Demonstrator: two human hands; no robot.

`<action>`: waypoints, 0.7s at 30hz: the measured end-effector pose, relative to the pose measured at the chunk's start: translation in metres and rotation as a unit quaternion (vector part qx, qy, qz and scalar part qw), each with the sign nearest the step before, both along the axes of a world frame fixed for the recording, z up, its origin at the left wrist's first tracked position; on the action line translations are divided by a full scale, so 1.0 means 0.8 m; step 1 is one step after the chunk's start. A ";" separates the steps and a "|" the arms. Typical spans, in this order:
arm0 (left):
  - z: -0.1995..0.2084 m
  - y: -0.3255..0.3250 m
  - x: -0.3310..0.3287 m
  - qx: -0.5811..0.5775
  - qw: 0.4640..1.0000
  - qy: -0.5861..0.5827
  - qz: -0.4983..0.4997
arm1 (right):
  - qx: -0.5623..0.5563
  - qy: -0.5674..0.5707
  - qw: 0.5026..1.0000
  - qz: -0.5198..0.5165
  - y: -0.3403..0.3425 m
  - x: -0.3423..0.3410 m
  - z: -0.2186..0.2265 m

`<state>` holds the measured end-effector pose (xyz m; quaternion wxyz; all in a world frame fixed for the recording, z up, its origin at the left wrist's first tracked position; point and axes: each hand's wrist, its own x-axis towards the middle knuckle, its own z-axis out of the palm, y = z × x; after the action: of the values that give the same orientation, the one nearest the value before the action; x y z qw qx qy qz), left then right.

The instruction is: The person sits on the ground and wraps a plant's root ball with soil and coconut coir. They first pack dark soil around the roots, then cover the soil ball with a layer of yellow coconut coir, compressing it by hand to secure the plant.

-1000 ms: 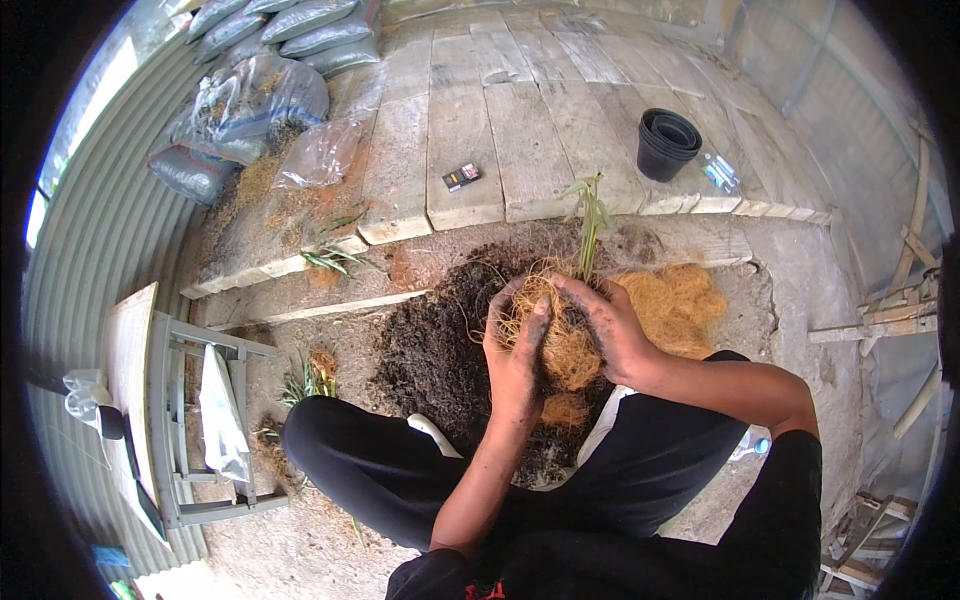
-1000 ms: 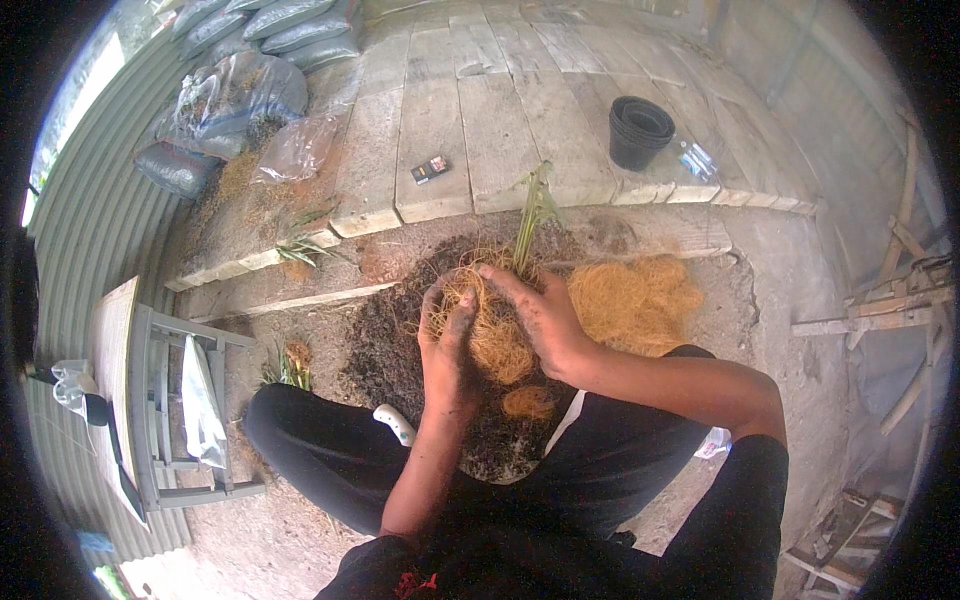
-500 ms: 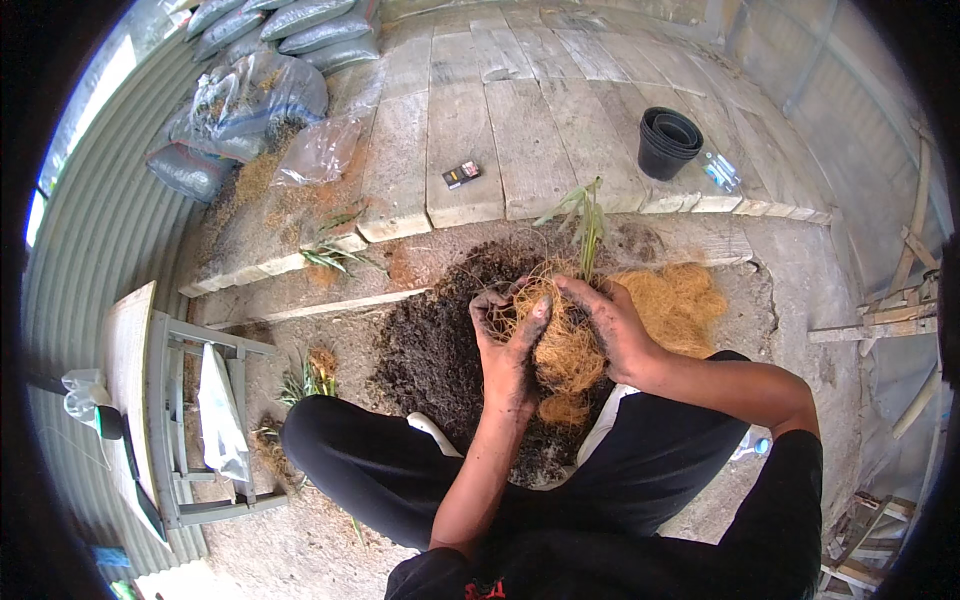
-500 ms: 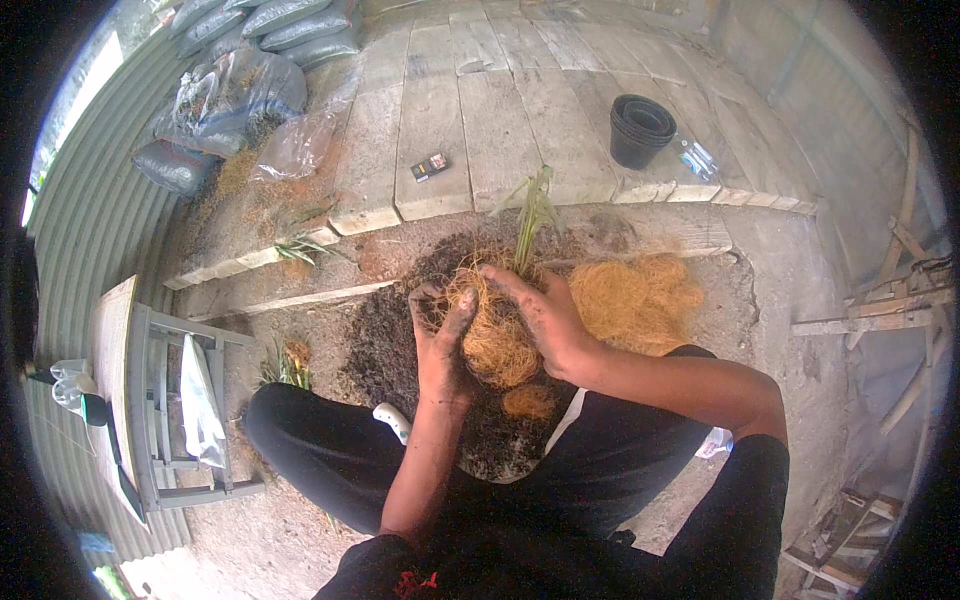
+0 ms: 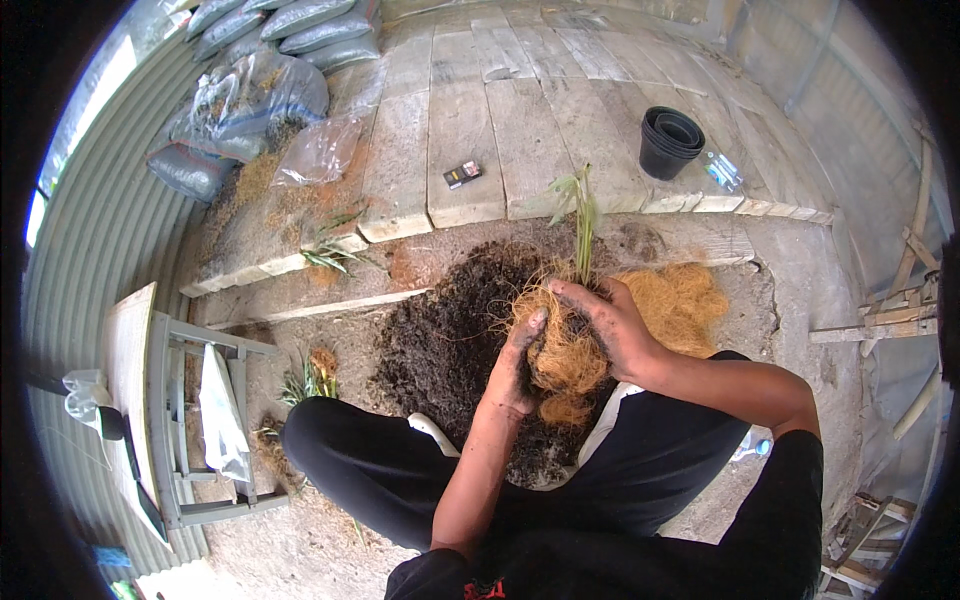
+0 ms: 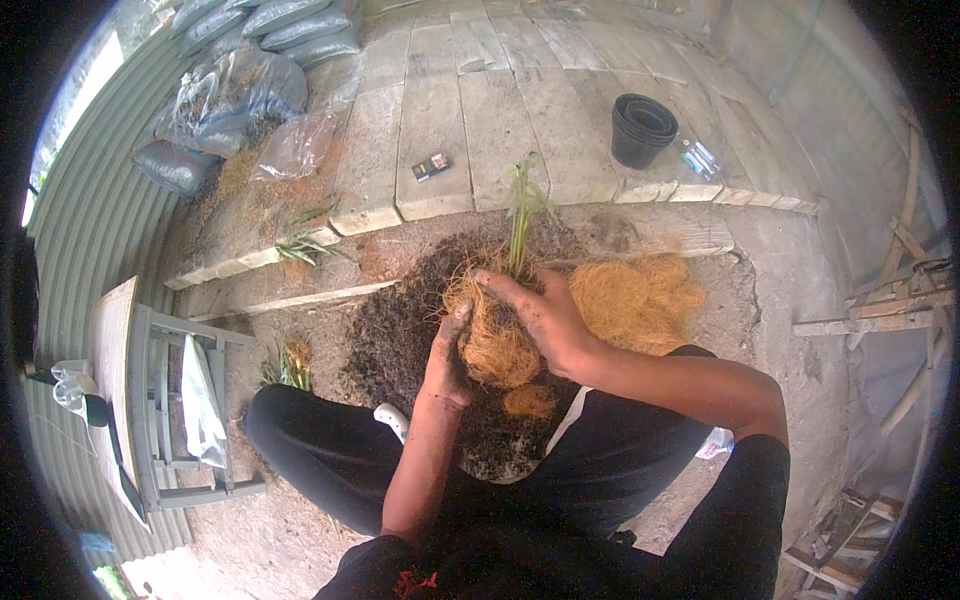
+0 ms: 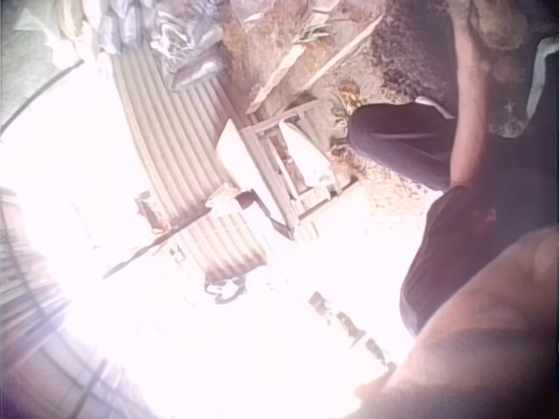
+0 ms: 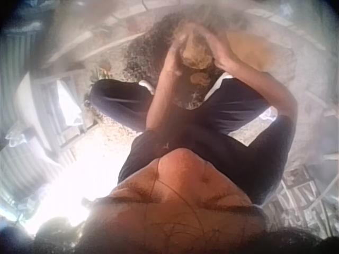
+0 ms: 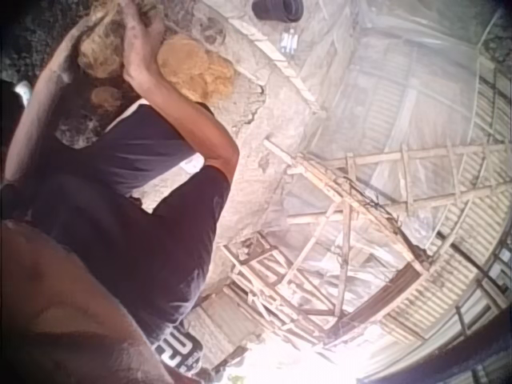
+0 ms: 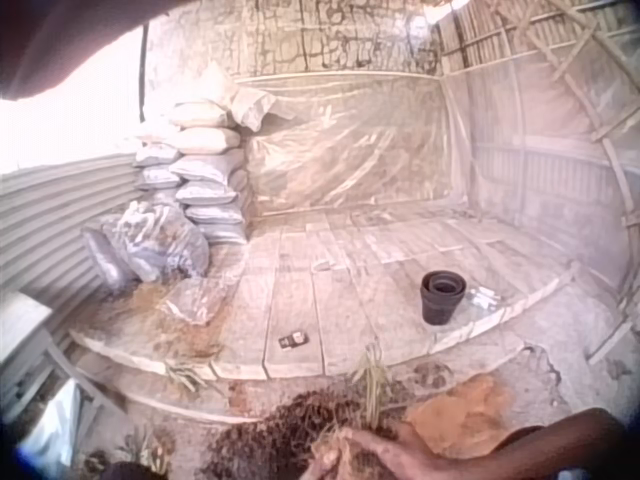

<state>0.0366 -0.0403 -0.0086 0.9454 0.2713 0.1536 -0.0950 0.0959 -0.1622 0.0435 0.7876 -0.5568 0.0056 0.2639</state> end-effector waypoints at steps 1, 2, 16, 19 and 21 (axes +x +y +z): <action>-0.001 -0.001 0.000 0.003 1.000 0.000 -0.004 | 0.000 0.001 1.000 0.004 -0.002 0.001 0.000; -0.001 -0.002 0.000 0.007 1.000 0.000 -0.007 | 0.000 0.003 1.000 0.009 -0.004 0.001 0.000; -0.007 -0.007 0.001 -0.042 0.999 0.006 0.023 | -0.072 -0.097 0.989 0.088 -0.018 0.006 -0.019; -0.004 -0.010 0.001 -0.023 0.999 0.004 0.033 | -0.045 -0.104 0.990 0.081 -0.022 0.007 -0.031; -0.001 -0.011 0.001 -0.013 0.999 0.003 0.036 | -0.038 -0.103 0.991 0.077 -0.023 0.006 -0.033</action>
<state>0.0375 -0.0493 -0.0094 0.9512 0.2532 0.1644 -0.0637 0.1011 -0.1804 0.0170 0.7396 -0.6092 -0.1090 0.2646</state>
